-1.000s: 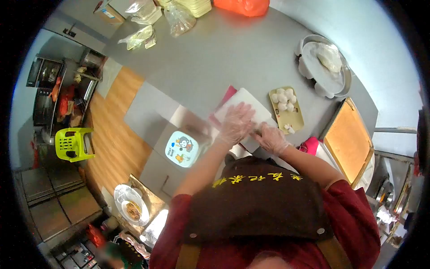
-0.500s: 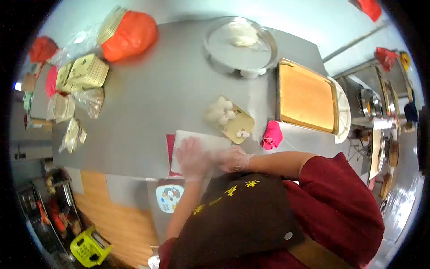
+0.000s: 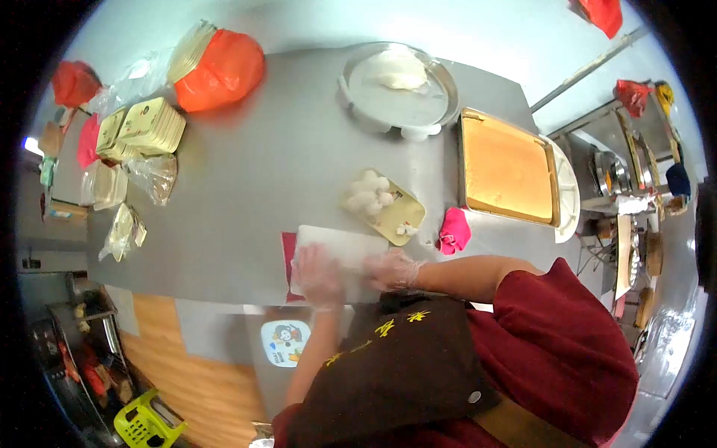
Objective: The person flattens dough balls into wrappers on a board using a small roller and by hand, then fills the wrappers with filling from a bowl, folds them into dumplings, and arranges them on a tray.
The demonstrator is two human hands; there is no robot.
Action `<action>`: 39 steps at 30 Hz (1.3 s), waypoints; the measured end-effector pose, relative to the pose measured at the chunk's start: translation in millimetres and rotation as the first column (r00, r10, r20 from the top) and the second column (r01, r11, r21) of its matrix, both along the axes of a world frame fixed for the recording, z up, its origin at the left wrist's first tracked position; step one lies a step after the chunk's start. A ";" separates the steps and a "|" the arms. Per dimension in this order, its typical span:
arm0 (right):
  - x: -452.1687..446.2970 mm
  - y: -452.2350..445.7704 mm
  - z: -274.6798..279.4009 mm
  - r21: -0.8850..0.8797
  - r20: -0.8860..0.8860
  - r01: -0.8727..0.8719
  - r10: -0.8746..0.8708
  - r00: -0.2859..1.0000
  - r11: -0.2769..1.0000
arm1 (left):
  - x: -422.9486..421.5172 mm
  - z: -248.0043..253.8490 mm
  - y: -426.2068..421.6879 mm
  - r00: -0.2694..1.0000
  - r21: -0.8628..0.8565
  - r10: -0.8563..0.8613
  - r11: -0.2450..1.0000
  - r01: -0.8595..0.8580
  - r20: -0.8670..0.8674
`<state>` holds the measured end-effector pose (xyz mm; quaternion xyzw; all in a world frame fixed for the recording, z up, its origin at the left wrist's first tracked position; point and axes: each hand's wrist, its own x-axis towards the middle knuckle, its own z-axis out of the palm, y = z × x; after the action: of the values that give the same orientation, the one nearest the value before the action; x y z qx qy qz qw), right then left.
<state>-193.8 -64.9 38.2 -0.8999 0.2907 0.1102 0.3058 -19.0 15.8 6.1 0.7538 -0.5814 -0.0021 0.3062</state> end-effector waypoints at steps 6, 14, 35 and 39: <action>7.1 3.4 22.8 0.020 0.043 -0.098 0.097 0.994 0.995 | -0.3 -7.1 0.3 0.997 -0.089 0.053 0.995 -0.048 0.052; 14.5 5.6 26.7 -0.126 -0.188 -0.015 -0.009 0.982 0.992 | -22.6 17.4 36.7 0.997 0.024 -0.010 1.000 0.012 -0.071; 115.6 -14.3 152.9 -0.417 -0.163 -0.423 0.391 0.906 0.804 | -94.8 34.9 74.6 0.881 0.305 0.018 0.941 0.145 -0.473; 170.1 -25.1 167.5 -0.478 -0.306 -0.576 0.489 0.817 0.662 | -67.9 4.8 74.1 0.865 0.458 0.320 0.881 -0.122 -0.386</action>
<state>-23.7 -90.0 205.7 -0.9825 0.0550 0.1742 -0.0353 -86.9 90.0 10.9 0.8432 -0.3875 -0.2653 0.2618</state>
